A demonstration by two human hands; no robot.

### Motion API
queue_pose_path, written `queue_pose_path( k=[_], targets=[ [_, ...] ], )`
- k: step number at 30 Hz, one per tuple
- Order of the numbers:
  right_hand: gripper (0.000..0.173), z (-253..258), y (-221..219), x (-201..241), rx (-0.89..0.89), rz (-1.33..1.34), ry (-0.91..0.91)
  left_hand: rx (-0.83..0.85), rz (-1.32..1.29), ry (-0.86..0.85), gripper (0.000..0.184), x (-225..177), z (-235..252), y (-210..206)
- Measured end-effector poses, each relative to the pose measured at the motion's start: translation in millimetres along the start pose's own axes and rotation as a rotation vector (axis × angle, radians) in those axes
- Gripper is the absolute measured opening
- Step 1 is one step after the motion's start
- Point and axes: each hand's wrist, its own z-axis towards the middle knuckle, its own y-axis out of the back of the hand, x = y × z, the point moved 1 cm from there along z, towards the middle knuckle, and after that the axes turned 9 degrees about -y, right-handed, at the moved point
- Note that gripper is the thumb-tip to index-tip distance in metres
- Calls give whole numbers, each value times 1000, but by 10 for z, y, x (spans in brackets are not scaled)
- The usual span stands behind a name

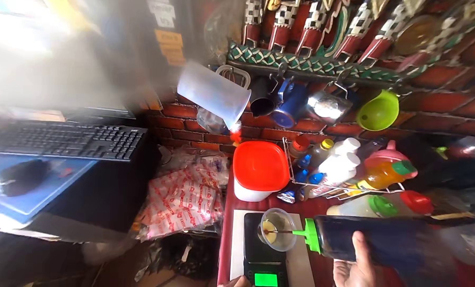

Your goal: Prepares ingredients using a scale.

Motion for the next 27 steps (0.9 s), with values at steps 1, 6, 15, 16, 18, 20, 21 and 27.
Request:
queue_pose_path(
  k=[1, 6, 15, 16, 18, 20, 21, 27],
  targets=[
    [39, 2, -2, 8, 7, -8, 23, 2, 1, -1, 22, -8, -3, 3],
    [47, 41, -15, 28, -1, -15, 66, -58, 20, -19, 22, -29, -27, -13],
    [44, 39, -147, 61, 17, 77, -185, -120, 38, -24, 20, -21, -35, -32],
    [45, 32, -174, 65, 28, 104, -226, -124, 40, -28, 20, -15, -38, -36],
    [47, 27, -204, 58, 26, 143, -287, -129, 44, -39, 20, -5, -35, -42],
    [46, 31, -207, 22, 24, 178, -328, -133, 44, -43, 20, 3, -33, -44],
    [46, 40, -201, 2, 25, 201, -338, -135, 45, -43, 20, 7, -33, -46],
    [44, 50, -202, -14, 32, 192, -319, -140, -25, 11, 21, -1, -26, -47]
  ],
)
